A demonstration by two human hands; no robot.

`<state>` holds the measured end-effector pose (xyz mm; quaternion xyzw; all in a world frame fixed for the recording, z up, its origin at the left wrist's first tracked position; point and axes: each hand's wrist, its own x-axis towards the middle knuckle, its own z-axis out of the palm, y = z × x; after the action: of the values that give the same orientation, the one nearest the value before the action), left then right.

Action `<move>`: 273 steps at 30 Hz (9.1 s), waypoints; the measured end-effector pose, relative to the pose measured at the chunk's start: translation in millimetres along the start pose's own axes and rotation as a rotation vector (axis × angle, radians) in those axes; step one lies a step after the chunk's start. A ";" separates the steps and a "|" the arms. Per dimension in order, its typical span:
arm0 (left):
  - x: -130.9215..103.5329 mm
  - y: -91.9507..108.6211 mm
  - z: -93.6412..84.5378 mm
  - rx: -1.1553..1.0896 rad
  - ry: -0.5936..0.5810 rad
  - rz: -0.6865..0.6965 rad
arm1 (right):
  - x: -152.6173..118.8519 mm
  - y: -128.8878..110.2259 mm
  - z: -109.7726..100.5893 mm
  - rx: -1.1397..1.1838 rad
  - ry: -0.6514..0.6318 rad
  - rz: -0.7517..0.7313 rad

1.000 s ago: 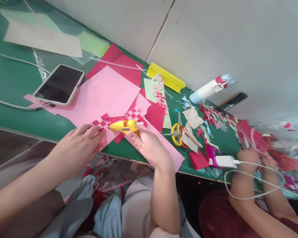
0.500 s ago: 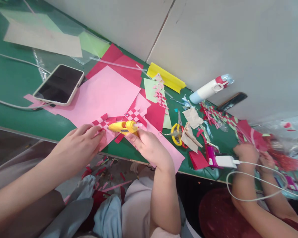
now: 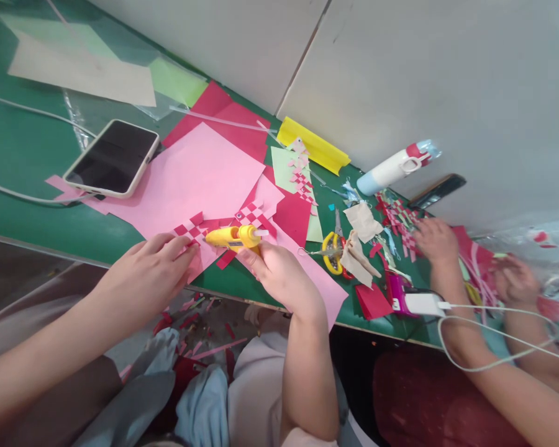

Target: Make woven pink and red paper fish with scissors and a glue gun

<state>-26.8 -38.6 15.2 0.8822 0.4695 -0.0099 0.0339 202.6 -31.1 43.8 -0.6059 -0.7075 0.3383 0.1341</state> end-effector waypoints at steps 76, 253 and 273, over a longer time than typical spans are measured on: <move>-4.7 1.4 5.6 0.013 0.026 0.026 | 4.1 12.8 -2.4 0.202 -0.051 -0.015; 3.5 11.6 19.9 0.118 0.400 -0.048 | 57.1 -14.1 56.3 -0.077 0.207 0.094; 4.4 14.1 22.6 0.232 0.450 -0.021 | 54.7 -14.0 52.8 -0.030 0.174 0.057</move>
<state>-12.4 -44.4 -6.8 0.8553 0.4700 0.1325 -0.1732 147.6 3.5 1.8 -0.6548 -0.6806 0.2773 0.1764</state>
